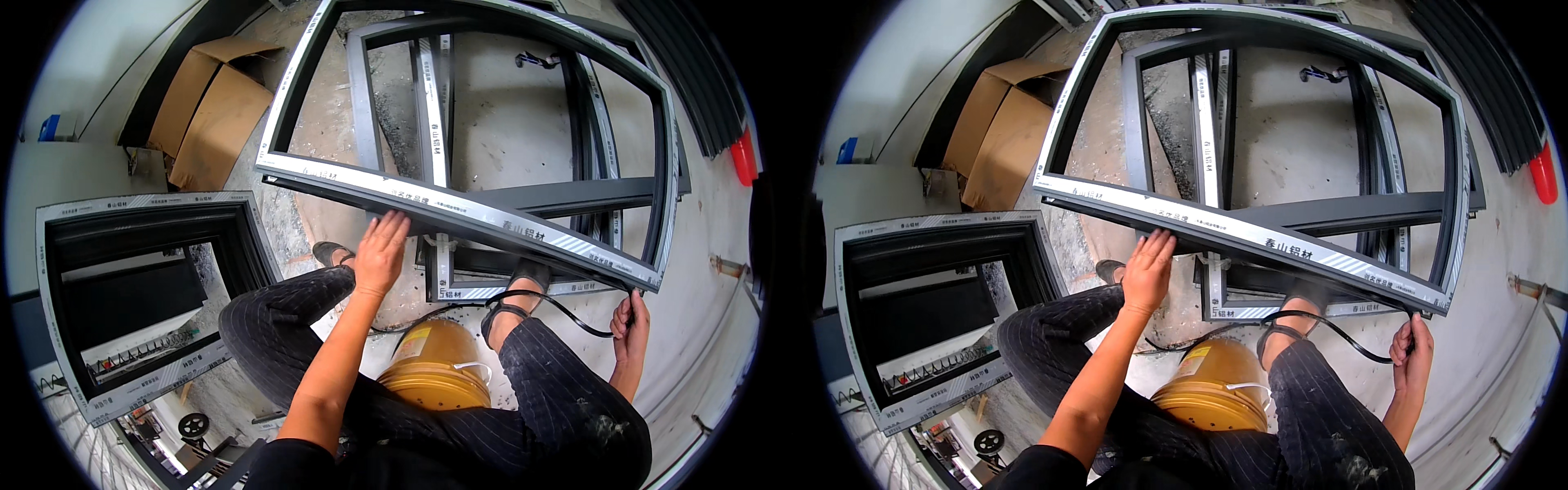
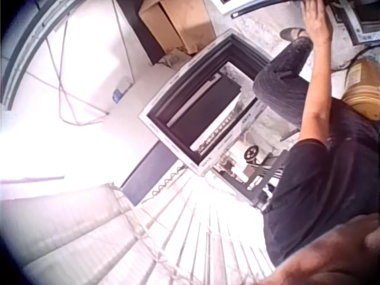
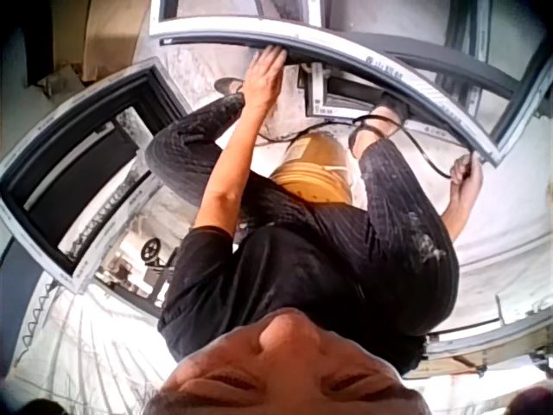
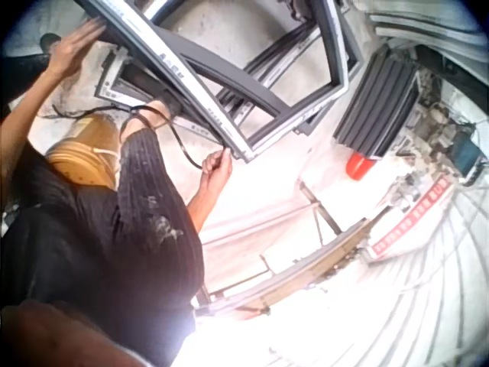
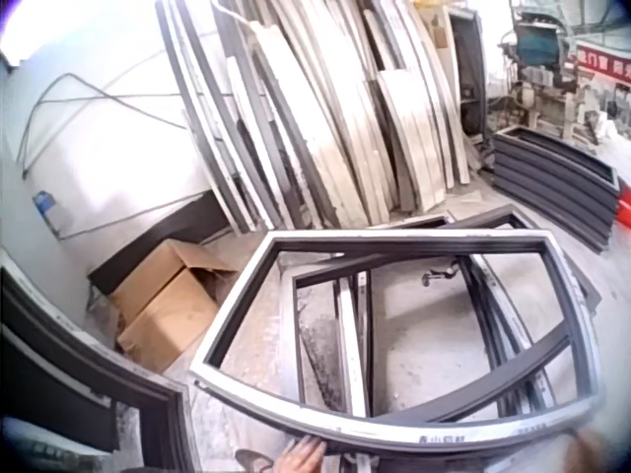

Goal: The person installs a rubber seal onto a metal window frame. They use pliers to cut the seal to the correct length and then press it into the groove along the frame's edge.

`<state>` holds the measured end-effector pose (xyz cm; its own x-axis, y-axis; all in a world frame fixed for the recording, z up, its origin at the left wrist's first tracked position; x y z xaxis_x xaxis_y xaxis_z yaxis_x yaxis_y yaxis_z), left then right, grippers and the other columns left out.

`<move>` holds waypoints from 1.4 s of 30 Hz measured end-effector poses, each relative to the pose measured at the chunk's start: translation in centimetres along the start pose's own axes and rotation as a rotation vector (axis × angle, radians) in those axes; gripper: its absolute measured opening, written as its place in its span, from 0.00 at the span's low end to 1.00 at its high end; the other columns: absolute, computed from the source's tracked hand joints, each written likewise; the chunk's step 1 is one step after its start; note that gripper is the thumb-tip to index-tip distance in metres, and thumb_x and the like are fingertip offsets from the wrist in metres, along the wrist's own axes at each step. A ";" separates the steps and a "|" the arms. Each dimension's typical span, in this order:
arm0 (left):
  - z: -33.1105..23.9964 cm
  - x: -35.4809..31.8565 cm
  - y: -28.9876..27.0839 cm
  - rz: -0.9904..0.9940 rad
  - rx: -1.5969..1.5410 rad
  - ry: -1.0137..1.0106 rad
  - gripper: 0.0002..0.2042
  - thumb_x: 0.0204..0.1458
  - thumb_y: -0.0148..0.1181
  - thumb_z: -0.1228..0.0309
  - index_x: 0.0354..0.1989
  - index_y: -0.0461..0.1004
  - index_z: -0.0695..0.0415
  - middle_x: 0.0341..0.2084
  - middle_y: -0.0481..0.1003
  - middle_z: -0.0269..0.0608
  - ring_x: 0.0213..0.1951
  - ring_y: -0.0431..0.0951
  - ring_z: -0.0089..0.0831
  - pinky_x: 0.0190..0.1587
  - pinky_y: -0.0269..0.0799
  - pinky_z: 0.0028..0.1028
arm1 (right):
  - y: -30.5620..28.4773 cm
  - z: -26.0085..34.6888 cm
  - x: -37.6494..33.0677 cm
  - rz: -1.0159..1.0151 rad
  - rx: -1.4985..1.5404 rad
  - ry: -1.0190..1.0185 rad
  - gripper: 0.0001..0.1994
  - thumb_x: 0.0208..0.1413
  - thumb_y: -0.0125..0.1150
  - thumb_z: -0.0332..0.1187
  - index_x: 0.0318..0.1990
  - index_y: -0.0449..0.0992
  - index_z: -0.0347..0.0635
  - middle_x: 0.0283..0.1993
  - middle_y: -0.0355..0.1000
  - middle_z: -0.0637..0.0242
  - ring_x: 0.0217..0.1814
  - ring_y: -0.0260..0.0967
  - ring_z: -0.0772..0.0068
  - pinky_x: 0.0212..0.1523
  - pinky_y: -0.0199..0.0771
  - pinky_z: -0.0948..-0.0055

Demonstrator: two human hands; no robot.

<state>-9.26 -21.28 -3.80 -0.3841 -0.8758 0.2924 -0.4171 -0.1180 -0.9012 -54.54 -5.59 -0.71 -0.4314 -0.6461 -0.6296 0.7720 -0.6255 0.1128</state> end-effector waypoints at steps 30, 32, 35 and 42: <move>0.3 7.4 -3.7 -0.322 0.022 -0.307 0.17 0.58 0.47 0.69 0.54 0.68 0.60 0.57 0.64 0.47 0.62 0.59 0.43 0.66 0.41 0.44 | 4.8 6.1 7.5 -0.135 -1.305 -0.704 0.14 0.58 0.52 0.37 0.30 0.74 0.31 0.27 0.70 0.52 0.32 0.66 0.48 0.37 0.66 0.63; 0.8 8.9 -2.6 -0.373 0.014 -0.381 0.17 0.58 0.45 0.65 0.53 0.69 0.58 0.56 0.66 0.43 0.62 0.59 0.42 0.66 0.34 0.47 | 5.7 6.1 7.2 -0.145 -1.337 -0.770 0.15 0.58 0.53 0.37 0.29 0.75 0.31 0.26 0.70 0.51 0.29 0.66 0.47 0.34 0.66 0.62; 2.0 10.2 -2.0 -0.472 0.071 -0.365 0.16 0.58 0.43 0.64 0.50 0.71 0.57 0.51 0.70 0.40 0.61 0.61 0.39 0.66 0.35 0.46 | 5.6 5.3 6.7 -0.213 -1.307 -0.873 0.14 0.57 0.54 0.37 0.28 0.75 0.32 0.25 0.70 0.50 0.29 0.67 0.49 0.32 0.65 0.62; 11.7 16.2 -2.9 -0.421 0.092 -0.212 0.18 0.61 0.39 0.62 0.40 0.76 0.58 0.44 0.74 0.42 0.57 0.66 0.40 0.65 0.44 0.45 | 15.0 2.5 3.5 -0.070 -1.236 -0.897 0.07 0.49 0.56 0.30 0.31 0.76 0.36 0.27 0.72 0.55 0.33 0.69 0.50 0.36 0.67 0.61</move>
<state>-4.64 -40.61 -0.23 -0.0176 -0.8181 0.5748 -0.4221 -0.5151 -0.7460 -45.59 -18.31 0.70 -0.2629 -0.9593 0.1029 0.4363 -0.2133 -0.8742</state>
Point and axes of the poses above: each hand's wrist, its own x-axis towards the middle knuckle, its own y-axis out of the palm, z = x × y, the point moved 8 cm from there along x, towards the middle knuckle
